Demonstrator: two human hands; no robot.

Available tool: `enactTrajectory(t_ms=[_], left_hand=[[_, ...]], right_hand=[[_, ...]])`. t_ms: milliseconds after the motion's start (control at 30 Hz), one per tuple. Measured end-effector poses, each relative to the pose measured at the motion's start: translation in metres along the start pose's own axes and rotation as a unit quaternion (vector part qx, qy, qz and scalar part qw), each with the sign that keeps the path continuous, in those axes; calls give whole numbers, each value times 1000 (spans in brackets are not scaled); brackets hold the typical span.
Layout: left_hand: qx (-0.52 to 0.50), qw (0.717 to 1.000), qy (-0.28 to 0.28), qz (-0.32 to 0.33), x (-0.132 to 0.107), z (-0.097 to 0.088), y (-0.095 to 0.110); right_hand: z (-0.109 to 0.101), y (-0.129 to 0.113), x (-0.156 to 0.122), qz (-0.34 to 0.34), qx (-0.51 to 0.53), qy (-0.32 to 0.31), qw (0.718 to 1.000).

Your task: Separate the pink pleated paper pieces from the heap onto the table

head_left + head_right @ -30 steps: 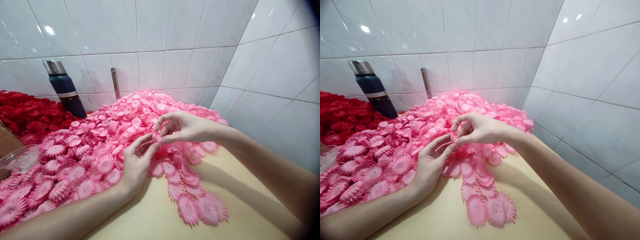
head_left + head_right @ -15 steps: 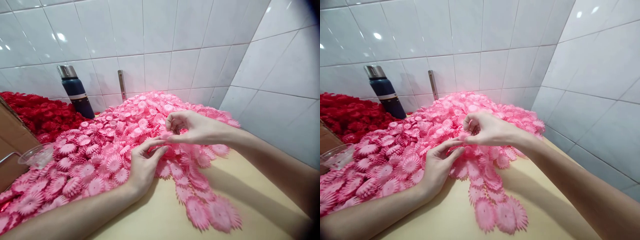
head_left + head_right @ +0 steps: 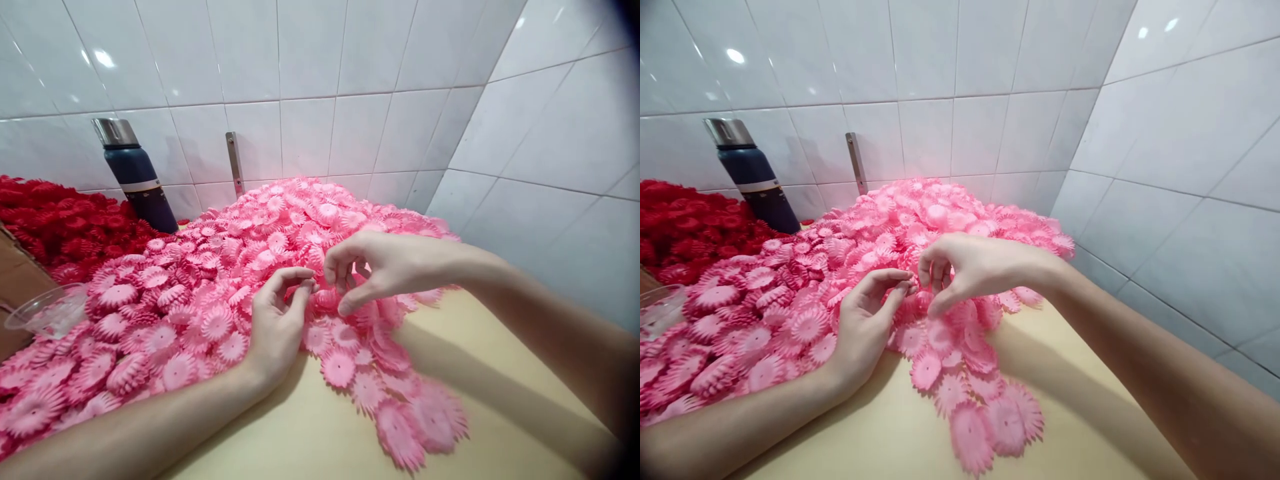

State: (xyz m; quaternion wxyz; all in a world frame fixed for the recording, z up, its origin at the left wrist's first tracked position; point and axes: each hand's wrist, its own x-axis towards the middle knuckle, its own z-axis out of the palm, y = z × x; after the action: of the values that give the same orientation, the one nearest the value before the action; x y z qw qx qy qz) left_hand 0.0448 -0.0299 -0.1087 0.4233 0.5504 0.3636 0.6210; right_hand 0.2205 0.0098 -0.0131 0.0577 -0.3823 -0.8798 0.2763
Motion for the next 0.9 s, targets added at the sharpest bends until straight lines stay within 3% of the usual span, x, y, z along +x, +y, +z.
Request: enactTrajectory(t_ms=[167,267,400,500,600,667,800,900], left_hand=[[-16,999,25,-15,0,0,1],[-24,999,31,-26,0,0,2],[-35,998,37,-30,0,1,3],[-23,998,60,-14,1,1,3],[-7,997,70,-6,0,1,1],[-8,998,63,-8,0,1,0],[-21,999,36,1,-2,1,1],[-6,1000,20,5,-3,1,5]], right_hand=[[19,-24,-2,33,-67,-130,989],[31,-34,-1,52,-107,-161,980],[27,-31,0,5,-75,-91,993],[15,-26,0,-8,-34,39,999],[8,-20,-1,4,3,163,987],[6,-16,-1,10,41,174,984],[6,-8,0,31,72,133,988],[7,-4,3,13,78,133,988]])
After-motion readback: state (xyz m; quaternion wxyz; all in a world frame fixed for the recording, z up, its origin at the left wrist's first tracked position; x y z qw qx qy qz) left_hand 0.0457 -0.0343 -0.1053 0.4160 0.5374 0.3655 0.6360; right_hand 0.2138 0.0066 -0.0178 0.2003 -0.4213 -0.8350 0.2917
